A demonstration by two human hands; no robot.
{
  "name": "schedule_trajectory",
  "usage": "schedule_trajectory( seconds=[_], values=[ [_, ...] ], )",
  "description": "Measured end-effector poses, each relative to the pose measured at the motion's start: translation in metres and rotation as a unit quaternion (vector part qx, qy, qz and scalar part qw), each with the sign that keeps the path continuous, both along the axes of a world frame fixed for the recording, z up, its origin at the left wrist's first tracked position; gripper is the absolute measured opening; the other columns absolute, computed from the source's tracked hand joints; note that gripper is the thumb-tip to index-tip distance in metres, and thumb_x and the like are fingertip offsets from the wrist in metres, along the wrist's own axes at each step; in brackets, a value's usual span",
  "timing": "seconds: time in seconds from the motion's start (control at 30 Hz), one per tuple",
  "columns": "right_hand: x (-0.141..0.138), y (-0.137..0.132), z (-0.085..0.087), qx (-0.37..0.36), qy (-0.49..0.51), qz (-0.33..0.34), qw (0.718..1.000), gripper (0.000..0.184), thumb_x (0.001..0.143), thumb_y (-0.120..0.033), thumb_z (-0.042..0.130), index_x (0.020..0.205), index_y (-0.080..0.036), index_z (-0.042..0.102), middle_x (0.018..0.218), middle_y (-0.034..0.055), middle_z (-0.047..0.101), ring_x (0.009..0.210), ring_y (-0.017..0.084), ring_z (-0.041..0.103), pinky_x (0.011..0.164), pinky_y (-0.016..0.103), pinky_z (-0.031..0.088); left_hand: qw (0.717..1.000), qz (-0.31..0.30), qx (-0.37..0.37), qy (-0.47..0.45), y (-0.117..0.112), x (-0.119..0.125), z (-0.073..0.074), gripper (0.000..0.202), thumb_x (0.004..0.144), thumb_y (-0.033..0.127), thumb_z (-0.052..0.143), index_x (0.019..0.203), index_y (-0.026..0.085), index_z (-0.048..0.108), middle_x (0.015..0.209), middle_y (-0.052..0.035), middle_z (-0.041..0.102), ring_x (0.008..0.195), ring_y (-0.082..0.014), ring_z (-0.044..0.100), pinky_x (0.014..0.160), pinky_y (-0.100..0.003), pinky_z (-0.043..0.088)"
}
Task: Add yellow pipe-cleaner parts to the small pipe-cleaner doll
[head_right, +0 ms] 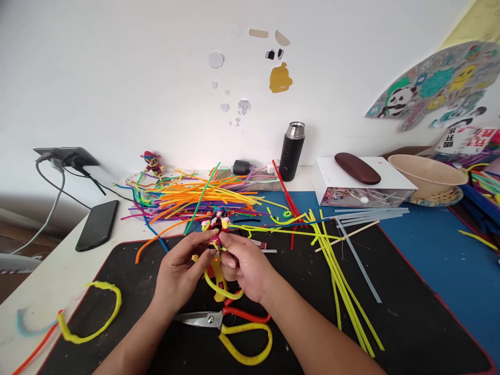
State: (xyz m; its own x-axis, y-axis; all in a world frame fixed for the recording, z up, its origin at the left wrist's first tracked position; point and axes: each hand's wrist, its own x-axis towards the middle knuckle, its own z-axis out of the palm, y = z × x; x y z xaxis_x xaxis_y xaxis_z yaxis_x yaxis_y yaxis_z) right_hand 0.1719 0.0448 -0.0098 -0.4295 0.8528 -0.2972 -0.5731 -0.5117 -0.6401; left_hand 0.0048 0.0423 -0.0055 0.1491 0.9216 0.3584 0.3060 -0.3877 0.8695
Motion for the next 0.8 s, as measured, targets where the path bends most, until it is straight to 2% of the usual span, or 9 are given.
schedule_trajectory(
  seconds=[0.1, 0.17, 0.37, 0.5, 0.57, 0.7, 0.8],
  values=[
    [0.0, 0.0, 0.001, -0.001, -0.003, -0.016, 1.0, 0.05, 0.076, -0.056, 0.092, 0.088, -0.019, 0.061, 0.047, -0.0148, 0.041, 0.038, 0.003, 0.017, 0.043, 0.023, 0.01, 0.996, 0.027, 0.068, 0.046, 0.001, 0.001, -0.001, 0.03, 0.095, 0.023, 0.068, 0.121, 0.028, 0.08, 0.092, -0.0039, 0.071, 0.075, -0.0166, 0.064, 0.065, -0.027, 0.054],
    [0.0, 0.0, 0.001, -0.003, -0.006, -0.02, 1.0, 0.05, 0.076, -0.055, 0.093, 0.088, -0.019, 0.06, 0.046, -0.0156, 0.039, 0.038, 0.003, 0.016, 0.043, 0.023, 0.009, 0.994, 0.028, 0.085, 0.059, 0.002, 0.001, -0.001, 0.031, 0.095, 0.02, 0.066, 0.123, 0.028, 0.079, 0.09, -0.0032, 0.069, 0.075, -0.0163, 0.063, 0.067, -0.027, 0.054],
    [0.0, 0.0, 0.002, -0.005, -0.002, -0.017, 1.0, 0.051, 0.075, -0.055, 0.093, 0.079, -0.019, 0.057, 0.044, -0.016, 0.036, 0.037, 0.002, 0.016, 0.043, 0.024, 0.01, 0.995, 0.006, 0.08, 0.06, 0.0, 0.003, 0.003, 0.033, 0.096, 0.016, 0.065, 0.125, 0.027, 0.077, 0.09, -0.0025, 0.069, 0.072, -0.0156, 0.062, 0.065, -0.026, 0.053],
    [0.001, 0.0, 0.003, -0.004, -0.012, -0.028, 1.0, 0.052, 0.073, -0.055, 0.095, 0.082, -0.018, 0.06, 0.044, -0.0166, 0.034, 0.037, 0.002, 0.016, 0.043, 0.023, 0.009, 0.995, -0.008, 0.08, 0.064, -0.001, 0.002, 0.006, 0.032, 0.096, 0.019, 0.069, 0.127, 0.026, 0.075, 0.096, -0.0041, 0.072, 0.074, -0.0161, 0.064, 0.066, -0.026, 0.053],
    [0.001, 0.001, 0.004, -0.002, -0.018, -0.039, 0.999, 0.052, 0.073, -0.055, 0.095, 0.081, -0.019, 0.058, 0.044, -0.0165, 0.034, 0.037, 0.002, 0.016, 0.043, 0.023, 0.01, 0.993, 0.001, 0.092, 0.068, -0.001, 0.001, 0.008, 0.028, 0.096, 0.02, 0.072, 0.123, 0.025, 0.075, 0.096, -0.0043, 0.072, 0.074, -0.0158, 0.064, 0.066, -0.026, 0.053],
    [0.002, 0.003, 0.003, 0.002, -0.032, -0.063, 0.997, 0.054, 0.075, -0.051, 0.094, 0.073, -0.021, 0.049, 0.043, -0.0162, 0.032, 0.037, 0.003, 0.017, 0.043, 0.024, 0.01, 0.986, 0.029, 0.141, 0.085, -0.001, -0.001, 0.009, 0.008, 0.096, 0.017, 0.071, 0.101, 0.023, 0.074, 0.093, -0.0043, 0.072, 0.077, -0.0159, 0.067, 0.067, -0.026, 0.054],
    [0.002, 0.003, 0.002, 0.005, -0.036, -0.07, 0.997, 0.054, 0.076, -0.05, 0.093, 0.073, -0.022, 0.048, 0.044, -0.0162, 0.032, 0.038, 0.003, 0.016, 0.043, 0.024, 0.01, 0.98, 0.025, 0.168, 0.107, 0.0, -0.001, 0.009, 0.008, 0.097, 0.015, 0.069, 0.096, 0.023, 0.072, 0.091, -0.0043, 0.073, 0.08, -0.0168, 0.069, 0.07, -0.026, 0.055]
  ],
)
